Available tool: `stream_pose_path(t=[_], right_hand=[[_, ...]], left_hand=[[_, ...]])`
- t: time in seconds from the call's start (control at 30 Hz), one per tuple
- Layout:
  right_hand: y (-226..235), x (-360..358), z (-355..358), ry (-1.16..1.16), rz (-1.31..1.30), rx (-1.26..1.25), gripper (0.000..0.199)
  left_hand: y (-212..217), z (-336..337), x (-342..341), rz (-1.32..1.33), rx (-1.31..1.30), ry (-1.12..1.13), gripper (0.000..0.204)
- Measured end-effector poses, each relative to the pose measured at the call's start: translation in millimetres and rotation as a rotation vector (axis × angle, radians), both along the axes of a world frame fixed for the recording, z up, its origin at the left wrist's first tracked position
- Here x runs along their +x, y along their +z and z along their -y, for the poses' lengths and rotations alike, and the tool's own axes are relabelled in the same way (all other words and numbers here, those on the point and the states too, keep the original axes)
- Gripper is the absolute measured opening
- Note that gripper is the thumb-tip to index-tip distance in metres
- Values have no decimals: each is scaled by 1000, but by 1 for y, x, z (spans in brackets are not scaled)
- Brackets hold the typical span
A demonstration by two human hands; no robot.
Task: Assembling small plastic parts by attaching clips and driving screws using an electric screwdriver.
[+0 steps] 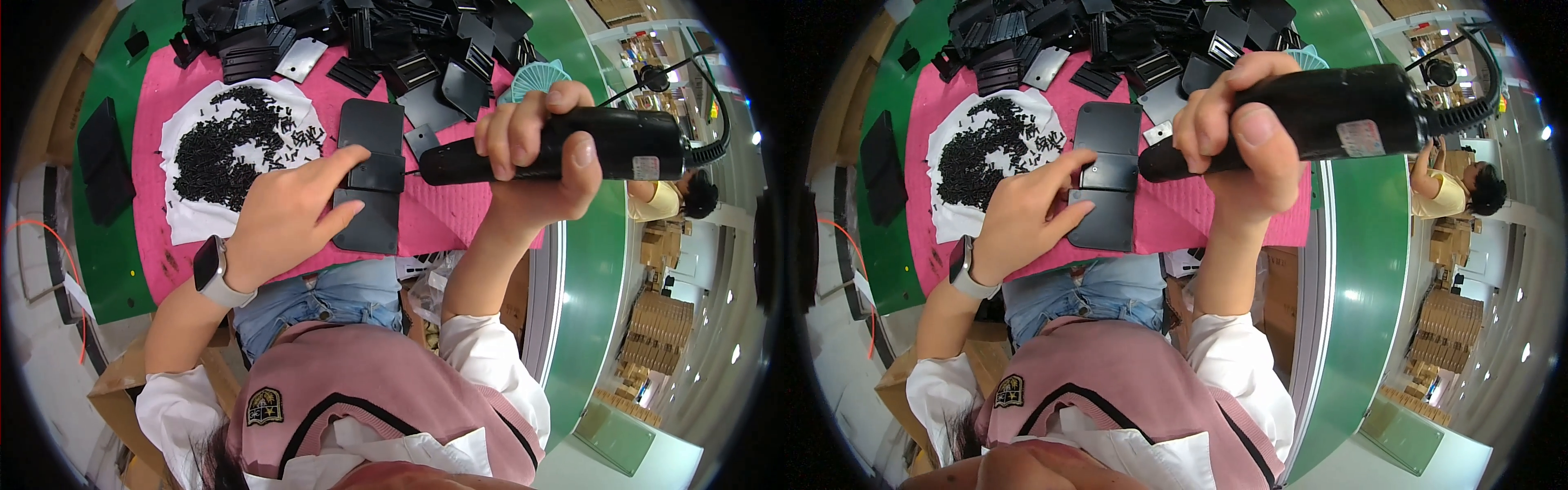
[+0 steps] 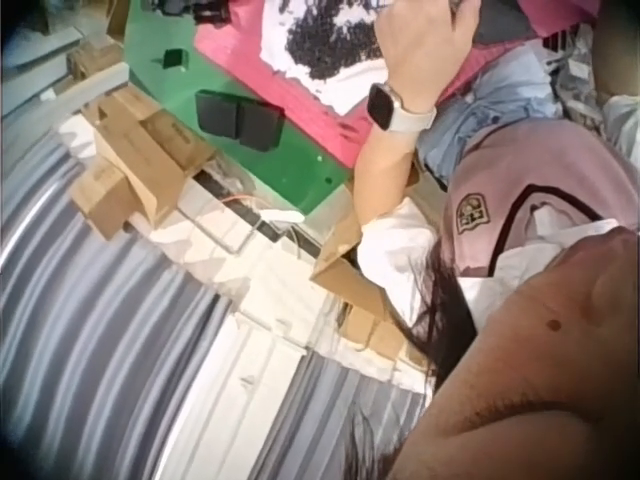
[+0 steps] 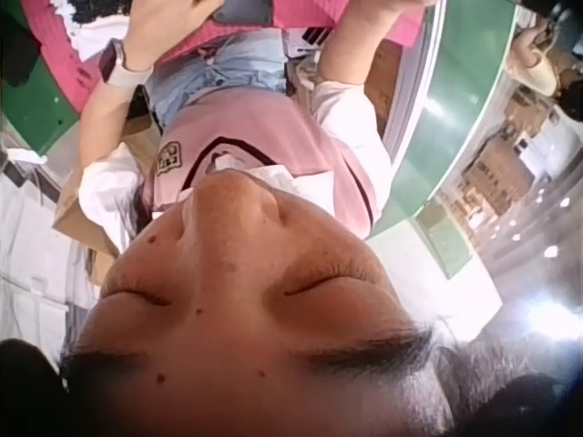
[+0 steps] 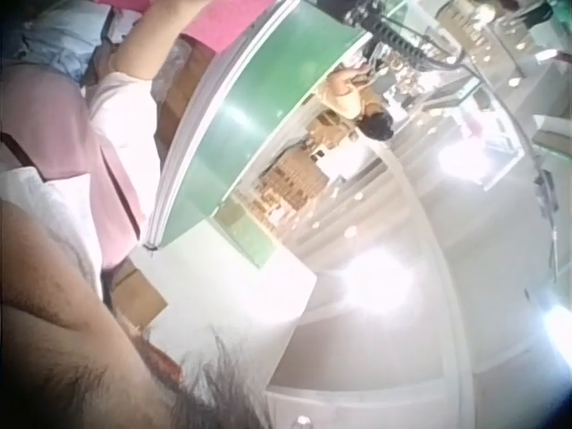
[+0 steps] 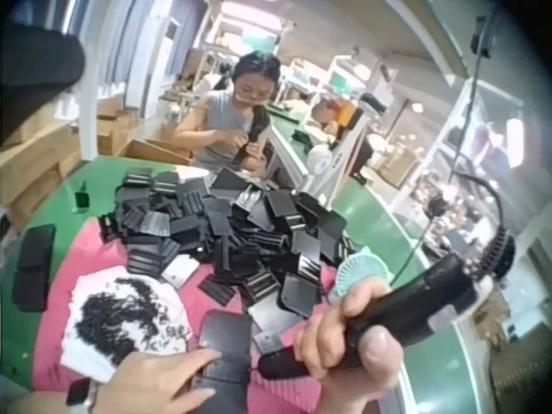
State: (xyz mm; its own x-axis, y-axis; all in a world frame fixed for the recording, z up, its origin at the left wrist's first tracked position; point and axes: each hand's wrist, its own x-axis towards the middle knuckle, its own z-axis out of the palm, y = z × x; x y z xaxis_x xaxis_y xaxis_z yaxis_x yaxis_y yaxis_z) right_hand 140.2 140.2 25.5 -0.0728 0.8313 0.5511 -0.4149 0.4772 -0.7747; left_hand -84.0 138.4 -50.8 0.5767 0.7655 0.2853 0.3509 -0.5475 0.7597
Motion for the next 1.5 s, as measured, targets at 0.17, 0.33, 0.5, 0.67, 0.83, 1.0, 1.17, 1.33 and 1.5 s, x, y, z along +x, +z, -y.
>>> stream_pose_path(t=[0.17,0.33,0.5,0.67,0.83,1.0,1.17,1.33,1.5], right_hand=[[-5,-1,-3,0,92,-51,36],[-1,-16,0,-2,183,-45,28],[-4,-15,-3,30,217,-9,28],[-5,-15,-5,64,240,-24,28],[-2,-16,-2,-10,252,-56,22],[-4,-36,9,-275,295,-46,24],[15,-10,20,-227,202,-213,38],[1,20,20,-330,381,-407,58],[-45,32,3,-429,602,-336,61]], left_hand=[[0,1,0,-124,77,-71,43],[-1,5,2,-173,116,-58,41],[-4,6,3,-185,174,-48,39],[-3,5,3,-157,130,-64,38],[-5,4,8,-61,213,-53,37],[-9,3,7,4,220,-62,36],[6,9,8,-89,-62,-34,39],[-1,9,9,68,-208,4,37],[-6,7,10,118,-257,7,37]])
